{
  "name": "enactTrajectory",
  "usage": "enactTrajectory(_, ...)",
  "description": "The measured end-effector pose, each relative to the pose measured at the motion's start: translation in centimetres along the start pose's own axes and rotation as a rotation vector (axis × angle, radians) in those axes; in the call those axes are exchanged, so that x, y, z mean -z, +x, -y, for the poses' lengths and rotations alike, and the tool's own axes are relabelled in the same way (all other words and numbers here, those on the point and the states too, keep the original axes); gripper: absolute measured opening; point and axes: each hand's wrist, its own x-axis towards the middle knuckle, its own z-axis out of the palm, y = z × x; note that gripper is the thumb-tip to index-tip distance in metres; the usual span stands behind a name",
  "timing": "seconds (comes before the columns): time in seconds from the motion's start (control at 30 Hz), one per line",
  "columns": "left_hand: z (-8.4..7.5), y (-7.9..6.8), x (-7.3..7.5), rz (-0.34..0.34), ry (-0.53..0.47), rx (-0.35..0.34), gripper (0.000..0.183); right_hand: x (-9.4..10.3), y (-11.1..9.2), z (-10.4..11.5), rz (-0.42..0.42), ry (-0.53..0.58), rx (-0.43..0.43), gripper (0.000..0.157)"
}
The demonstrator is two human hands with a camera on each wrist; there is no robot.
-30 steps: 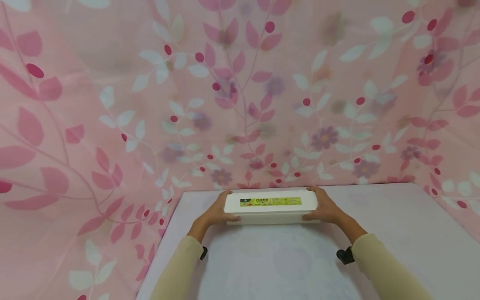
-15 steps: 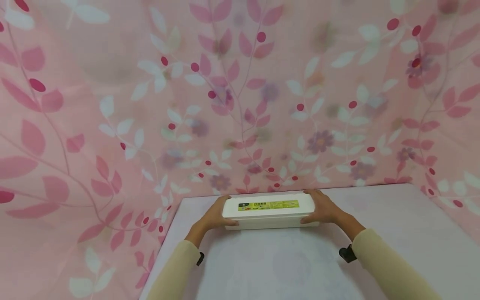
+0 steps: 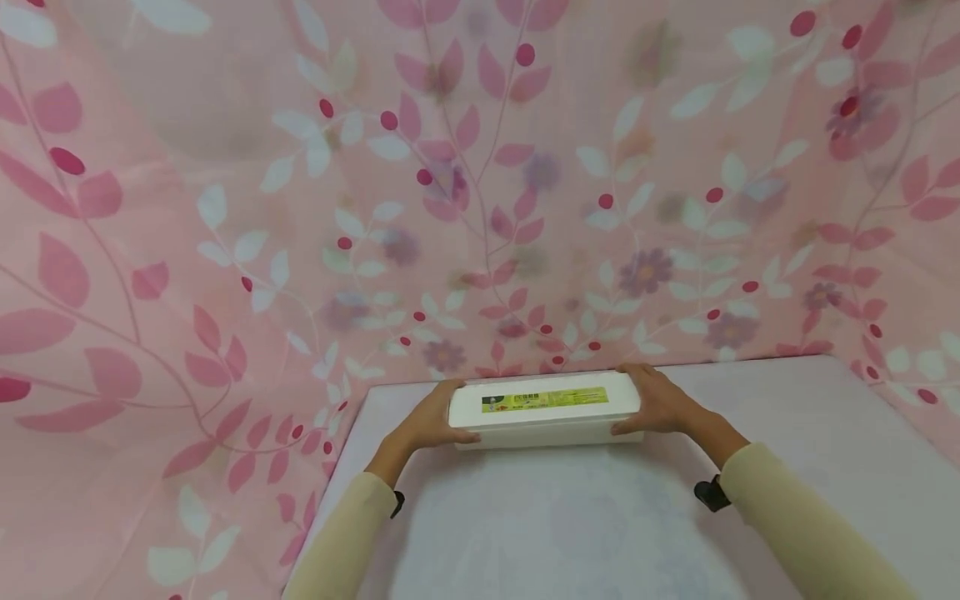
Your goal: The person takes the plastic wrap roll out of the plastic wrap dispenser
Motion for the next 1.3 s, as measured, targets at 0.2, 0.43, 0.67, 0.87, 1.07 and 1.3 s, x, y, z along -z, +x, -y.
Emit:
enactTrajectory(0.2,-0.5,-0.1,0.4,-0.038,-0.031,-0.012,0.107,1.0,-0.2,0.6,0.01,-0.021,0.003,0.11)
enactTrajectory(0.43,-0.8,-0.9,0.8,-0.067,-0.068,-0.064,0.108,1.1,-0.4,1.6,-0.03,-0.006,-0.014,0.112)
enactTrajectory(0.67,-1.6,-1.8,1.7,-0.123,-0.118,-0.095,0.105,1.2,-0.7,3.1,-0.041,0.085,-0.008,0.111)
enactTrajectory(0.87,-2.6,-2.0,1.6,-0.078,-0.153,-0.099,0.106,1.9,-1.3,3.4,-0.057,0.058,-0.003,0.107)
enactTrajectory(1.07,-2.8,-2.3,1.0,-0.136,-0.163,-0.104,0.108,1.7,-2.1,3.6,-0.094,0.059,0.028,0.107)
enactTrajectory(1.3,-2.7,-2.5,0.4,-0.159,-0.12,-0.135,0.109,1.4,-2.5,3.6,-0.113,0.054,0.022,0.105)
